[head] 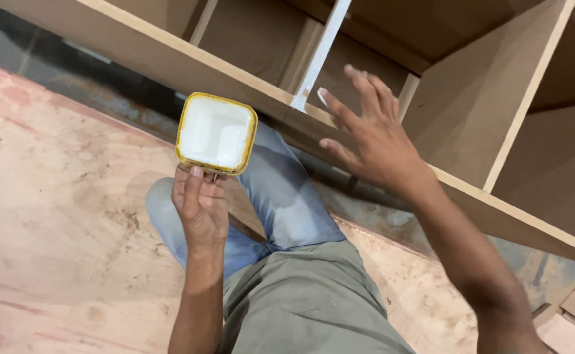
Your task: The person applies white wood filler to the joints of a wooden cabinet using their fingers. They repeatedly dip their finger into a small yellow container and smooth the filler along the seams of the cabinet compartments.
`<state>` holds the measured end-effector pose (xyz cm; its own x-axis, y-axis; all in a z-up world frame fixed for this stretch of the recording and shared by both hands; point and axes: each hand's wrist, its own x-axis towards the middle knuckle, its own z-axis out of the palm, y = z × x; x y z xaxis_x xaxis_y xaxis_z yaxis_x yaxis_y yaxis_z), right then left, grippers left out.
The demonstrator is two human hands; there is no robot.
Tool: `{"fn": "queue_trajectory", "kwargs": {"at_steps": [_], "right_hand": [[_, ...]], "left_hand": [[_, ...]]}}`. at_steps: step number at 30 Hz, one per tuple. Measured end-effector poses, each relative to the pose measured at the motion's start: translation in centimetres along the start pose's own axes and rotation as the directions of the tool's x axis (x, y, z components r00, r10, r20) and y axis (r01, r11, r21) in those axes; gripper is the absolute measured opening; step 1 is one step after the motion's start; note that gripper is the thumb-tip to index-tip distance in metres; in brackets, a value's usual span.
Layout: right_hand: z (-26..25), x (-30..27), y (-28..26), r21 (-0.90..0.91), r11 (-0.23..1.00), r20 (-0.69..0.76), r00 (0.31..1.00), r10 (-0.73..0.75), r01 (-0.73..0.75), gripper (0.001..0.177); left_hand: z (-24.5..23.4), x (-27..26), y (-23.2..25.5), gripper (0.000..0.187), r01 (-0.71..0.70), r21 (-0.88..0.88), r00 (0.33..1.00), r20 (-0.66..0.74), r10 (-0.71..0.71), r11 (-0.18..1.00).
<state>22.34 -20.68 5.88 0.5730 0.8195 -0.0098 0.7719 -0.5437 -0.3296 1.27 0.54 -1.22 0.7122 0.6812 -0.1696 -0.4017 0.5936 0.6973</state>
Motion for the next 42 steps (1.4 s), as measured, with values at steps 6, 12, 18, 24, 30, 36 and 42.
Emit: {"fn": "queue_trajectory", "kwargs": {"at_steps": [6,12,18,24,30,36,42], "right_hand": [[1.1,3.7,1.1,-0.022,0.994,0.139,0.985,-0.1,0.104,0.08],[2.9,2.8,-0.2,-0.071,0.977,0.131,0.973,-0.192,0.203,0.086],[1.6,1.8,-1.3,0.107,0.967,0.01,0.973,-0.232,0.23,0.083],[1.4,1.1,-5.0,0.238,0.923,-0.033,0.952,-0.305,0.304,0.075],[3.2,0.2,-9.2,0.372,0.893,-0.13,0.967,-0.221,0.254,0.073],[5.9,-1.7,-10.9,0.687,0.713,-0.161,0.986,-0.037,0.139,0.064],[2.7,-0.7,-5.9,0.448,0.871,-0.257,0.962,-0.09,0.201,0.057]], "left_hand": [[0.3,0.0,-0.2,0.035,-0.02,0.009,1.0,-0.012,0.02,1.0],[0.3,0.3,-0.6,0.032,-0.035,-0.026,0.999,-0.017,0.035,0.999],[0.3,0.2,-0.9,0.023,-0.077,0.14,0.997,0.002,0.077,0.987],[1.0,-0.5,-0.9,0.022,-0.119,0.318,0.992,0.075,0.1,0.941],[1.4,-0.5,-0.9,0.022,-0.122,0.37,0.993,0.035,0.117,0.921],[1.2,-0.7,-1.3,0.022,-0.16,0.354,0.987,0.031,0.159,0.922],[1.0,-0.1,-1.2,0.02,-0.11,0.296,0.991,-0.046,0.129,0.949]]}}
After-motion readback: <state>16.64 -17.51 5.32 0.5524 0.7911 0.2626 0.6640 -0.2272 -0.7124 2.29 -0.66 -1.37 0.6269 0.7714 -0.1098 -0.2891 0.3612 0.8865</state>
